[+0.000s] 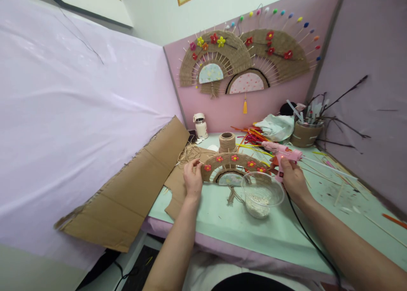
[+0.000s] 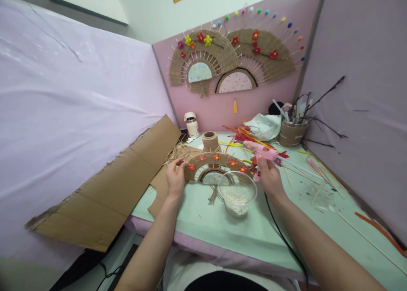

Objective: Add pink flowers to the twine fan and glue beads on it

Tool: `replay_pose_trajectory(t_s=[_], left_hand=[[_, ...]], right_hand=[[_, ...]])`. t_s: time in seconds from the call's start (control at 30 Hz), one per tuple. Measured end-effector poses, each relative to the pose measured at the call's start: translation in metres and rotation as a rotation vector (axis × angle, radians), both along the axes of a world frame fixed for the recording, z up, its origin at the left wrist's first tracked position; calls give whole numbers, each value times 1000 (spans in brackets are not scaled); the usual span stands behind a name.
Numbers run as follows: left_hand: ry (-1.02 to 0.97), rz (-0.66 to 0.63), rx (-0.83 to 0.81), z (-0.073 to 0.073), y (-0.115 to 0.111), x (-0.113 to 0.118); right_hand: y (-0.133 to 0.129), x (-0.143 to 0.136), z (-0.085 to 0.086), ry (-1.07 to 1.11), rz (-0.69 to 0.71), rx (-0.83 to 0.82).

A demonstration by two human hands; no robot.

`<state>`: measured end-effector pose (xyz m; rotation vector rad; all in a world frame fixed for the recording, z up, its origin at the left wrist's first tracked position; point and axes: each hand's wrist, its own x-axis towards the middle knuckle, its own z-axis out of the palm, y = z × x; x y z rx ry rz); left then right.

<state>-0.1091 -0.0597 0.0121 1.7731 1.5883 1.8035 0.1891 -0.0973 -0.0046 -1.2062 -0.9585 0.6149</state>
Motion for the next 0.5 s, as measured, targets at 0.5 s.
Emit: replay_pose_trajectory(t_s=[0.5], left_hand=[[32, 4, 7, 0, 0, 0]], right_hand=[[3, 1, -4, 115, 6, 26]])
